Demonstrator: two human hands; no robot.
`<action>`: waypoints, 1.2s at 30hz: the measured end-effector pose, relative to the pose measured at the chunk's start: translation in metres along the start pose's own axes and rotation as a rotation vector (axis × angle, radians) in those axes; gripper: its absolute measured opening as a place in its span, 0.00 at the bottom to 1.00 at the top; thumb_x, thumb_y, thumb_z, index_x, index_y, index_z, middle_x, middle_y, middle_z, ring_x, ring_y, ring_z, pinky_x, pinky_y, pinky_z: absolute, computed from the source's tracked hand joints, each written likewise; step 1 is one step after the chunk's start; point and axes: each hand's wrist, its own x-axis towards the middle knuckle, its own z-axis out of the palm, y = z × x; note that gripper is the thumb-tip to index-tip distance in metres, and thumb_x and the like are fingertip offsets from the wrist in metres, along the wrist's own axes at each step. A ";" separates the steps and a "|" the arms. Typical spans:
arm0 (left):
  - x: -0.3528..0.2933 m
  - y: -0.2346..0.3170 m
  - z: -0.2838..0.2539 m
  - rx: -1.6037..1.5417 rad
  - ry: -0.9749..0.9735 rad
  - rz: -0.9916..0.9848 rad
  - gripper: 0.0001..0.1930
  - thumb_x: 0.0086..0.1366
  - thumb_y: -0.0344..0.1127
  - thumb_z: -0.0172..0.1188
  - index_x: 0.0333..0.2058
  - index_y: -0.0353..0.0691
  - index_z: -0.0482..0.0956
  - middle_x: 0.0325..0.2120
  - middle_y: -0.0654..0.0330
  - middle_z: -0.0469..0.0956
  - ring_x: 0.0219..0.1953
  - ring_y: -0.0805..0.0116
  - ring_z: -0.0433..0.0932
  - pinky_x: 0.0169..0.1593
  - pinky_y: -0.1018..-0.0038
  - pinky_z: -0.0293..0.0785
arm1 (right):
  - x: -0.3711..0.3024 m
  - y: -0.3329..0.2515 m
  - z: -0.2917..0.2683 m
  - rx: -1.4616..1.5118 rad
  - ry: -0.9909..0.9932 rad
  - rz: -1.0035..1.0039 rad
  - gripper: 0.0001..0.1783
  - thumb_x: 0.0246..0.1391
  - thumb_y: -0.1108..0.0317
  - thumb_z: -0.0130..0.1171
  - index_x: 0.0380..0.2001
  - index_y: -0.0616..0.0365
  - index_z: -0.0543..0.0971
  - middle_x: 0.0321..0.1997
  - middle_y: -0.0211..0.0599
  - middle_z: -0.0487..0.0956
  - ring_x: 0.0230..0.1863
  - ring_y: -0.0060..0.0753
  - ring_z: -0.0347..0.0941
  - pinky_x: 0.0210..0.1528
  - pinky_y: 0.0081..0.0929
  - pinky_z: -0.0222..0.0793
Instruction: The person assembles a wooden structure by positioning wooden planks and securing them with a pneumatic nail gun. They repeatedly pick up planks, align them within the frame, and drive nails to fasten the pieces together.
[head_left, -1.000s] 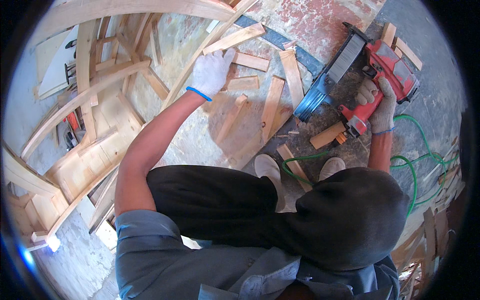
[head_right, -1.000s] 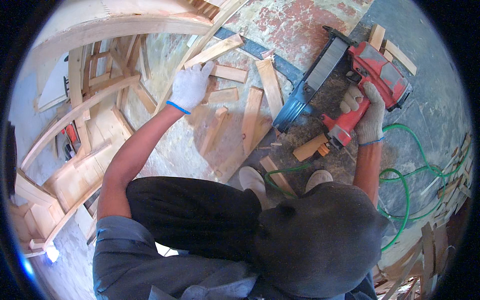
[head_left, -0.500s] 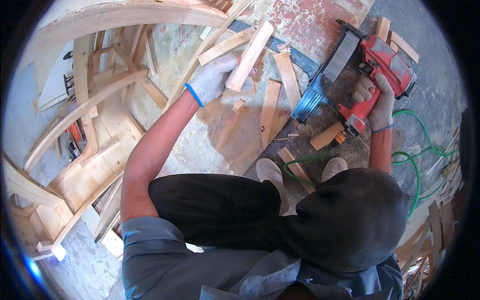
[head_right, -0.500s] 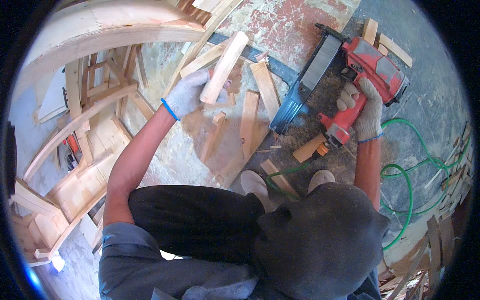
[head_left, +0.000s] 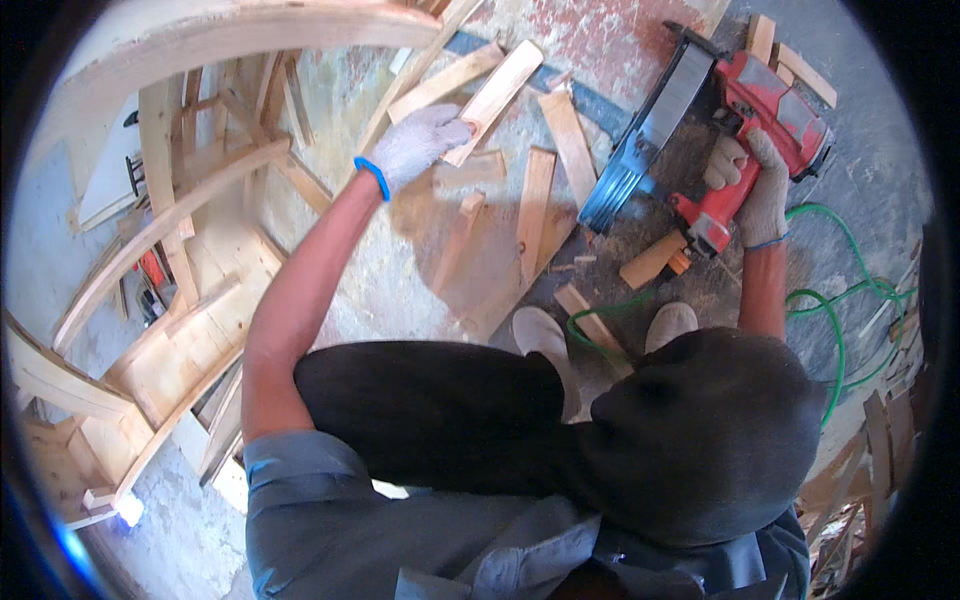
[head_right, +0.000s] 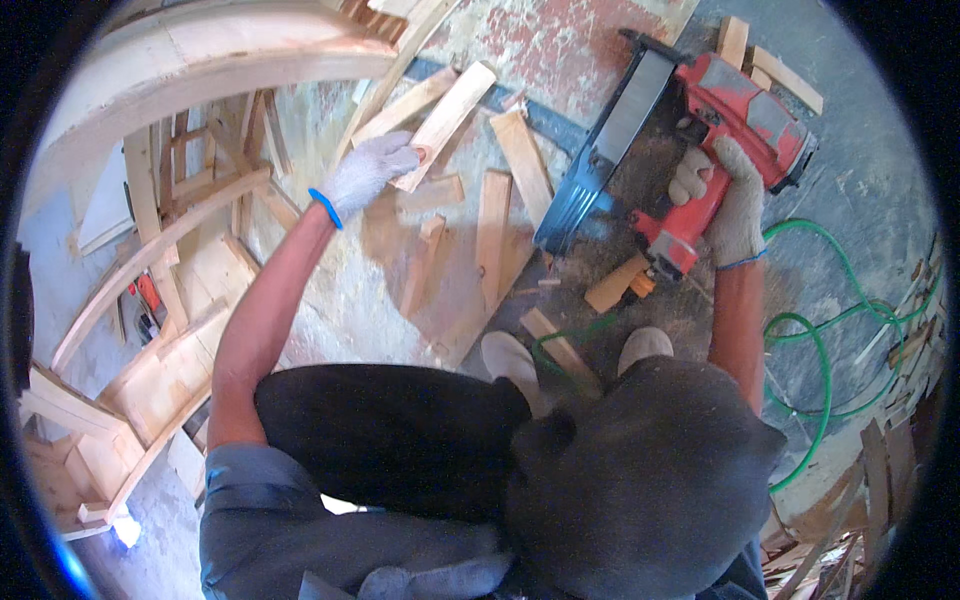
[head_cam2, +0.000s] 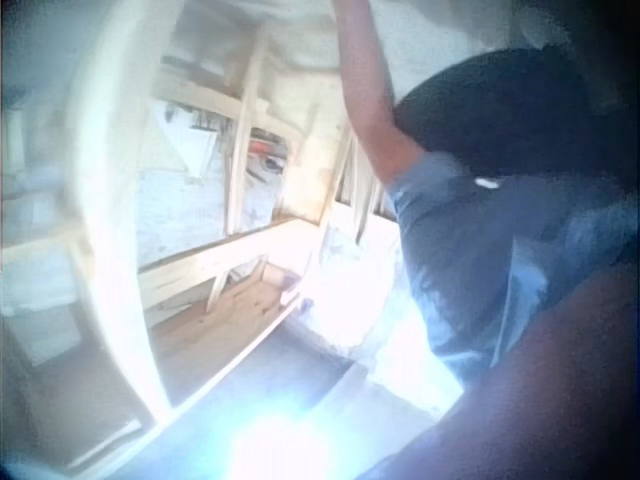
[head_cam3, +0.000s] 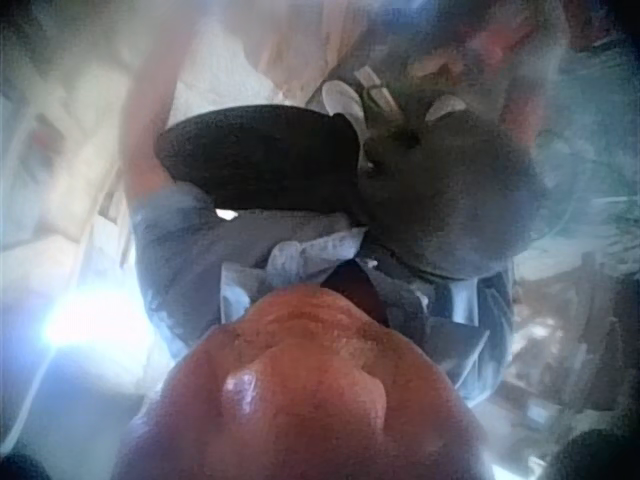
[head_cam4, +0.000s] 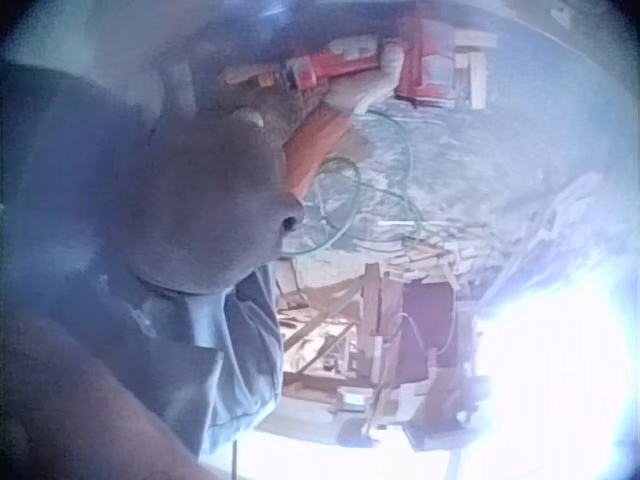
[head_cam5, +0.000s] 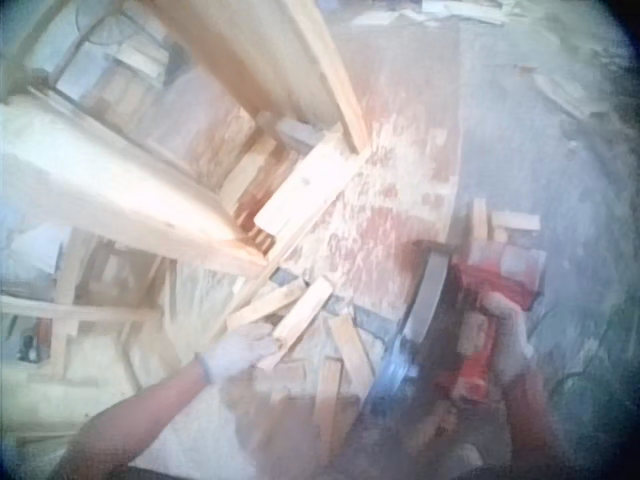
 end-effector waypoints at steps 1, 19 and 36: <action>0.001 0.002 -0.007 0.339 -0.018 0.057 0.23 0.72 0.52 0.57 0.47 0.35 0.81 0.38 0.54 0.83 0.32 0.63 0.79 0.42 0.67 0.75 | 0.000 0.000 -0.001 0.003 -0.020 0.004 0.21 0.64 0.55 0.55 0.51 0.61 0.73 0.24 0.25 0.64 0.21 0.24 0.60 0.28 0.31 0.62; -0.066 -0.073 0.044 0.973 0.165 -0.027 0.26 0.62 0.42 0.64 0.57 0.39 0.73 0.49 0.48 0.78 0.52 0.50 0.79 0.56 0.57 0.73 | 0.001 -0.004 -0.002 0.021 -0.112 0.050 0.17 0.64 0.55 0.56 0.29 0.54 0.66 0.25 0.26 0.63 0.22 0.25 0.61 0.31 0.30 0.63; -0.062 -0.041 0.002 0.593 0.369 -0.046 0.16 0.70 0.47 0.52 0.42 0.43 0.82 0.39 0.46 0.82 0.44 0.44 0.81 0.47 0.56 0.76 | -0.004 -0.003 -0.001 -0.001 -0.088 0.007 0.15 0.65 0.56 0.55 0.39 0.58 0.69 0.25 0.26 0.63 0.23 0.23 0.60 0.31 0.29 0.63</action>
